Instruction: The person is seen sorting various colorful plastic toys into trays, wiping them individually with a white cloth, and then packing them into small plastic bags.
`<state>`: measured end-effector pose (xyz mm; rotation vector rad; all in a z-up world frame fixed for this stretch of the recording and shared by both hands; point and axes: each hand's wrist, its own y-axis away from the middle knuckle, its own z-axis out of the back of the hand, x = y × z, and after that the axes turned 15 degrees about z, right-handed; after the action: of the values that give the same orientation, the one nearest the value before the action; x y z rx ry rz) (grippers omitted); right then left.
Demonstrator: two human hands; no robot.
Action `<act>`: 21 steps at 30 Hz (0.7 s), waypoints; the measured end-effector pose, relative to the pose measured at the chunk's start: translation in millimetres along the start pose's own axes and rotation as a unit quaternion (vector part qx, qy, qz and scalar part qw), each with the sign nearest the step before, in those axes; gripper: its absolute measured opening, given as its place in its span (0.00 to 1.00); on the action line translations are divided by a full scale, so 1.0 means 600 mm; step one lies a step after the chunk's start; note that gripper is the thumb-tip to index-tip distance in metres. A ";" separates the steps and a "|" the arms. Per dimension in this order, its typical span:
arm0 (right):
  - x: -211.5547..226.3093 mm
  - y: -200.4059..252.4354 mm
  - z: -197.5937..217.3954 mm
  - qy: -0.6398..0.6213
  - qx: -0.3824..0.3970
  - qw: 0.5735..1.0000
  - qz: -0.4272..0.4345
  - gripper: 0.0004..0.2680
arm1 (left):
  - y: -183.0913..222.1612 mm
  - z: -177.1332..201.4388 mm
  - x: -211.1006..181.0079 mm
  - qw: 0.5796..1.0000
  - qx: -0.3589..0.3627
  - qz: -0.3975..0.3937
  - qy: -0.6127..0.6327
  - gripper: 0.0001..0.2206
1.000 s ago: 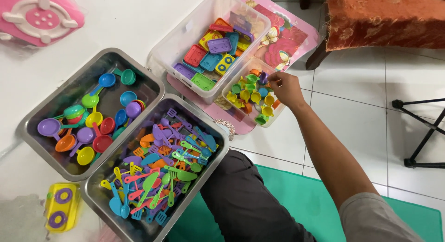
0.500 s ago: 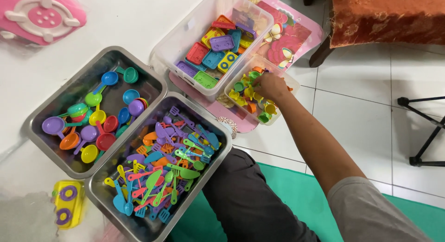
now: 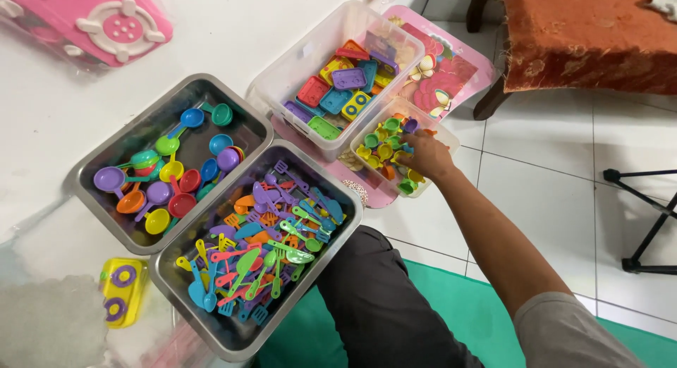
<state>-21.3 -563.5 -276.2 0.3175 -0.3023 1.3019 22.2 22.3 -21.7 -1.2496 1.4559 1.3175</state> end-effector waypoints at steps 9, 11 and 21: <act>-0.003 0.007 0.012 -0.363 -0.194 0.908 -0.083 0.07 | -0.005 0.024 0.062 1.000 -0.023 -0.018 0.001 0.28; 0.037 0.012 0.064 -0.589 -0.238 0.769 -0.073 0.03 | -0.010 0.037 0.079 0.998 -0.049 -0.028 0.007 0.28; 0.509 0.027 0.217 -0.782 -0.001 0.609 0.135 0.10 | 0.007 -0.012 0.069 0.975 -0.081 0.094 0.182 0.27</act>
<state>31.0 -339.7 -36.3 1.4459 -1.9022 0.9545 10.5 8.4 -59.5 -1.5548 1.7855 1.4058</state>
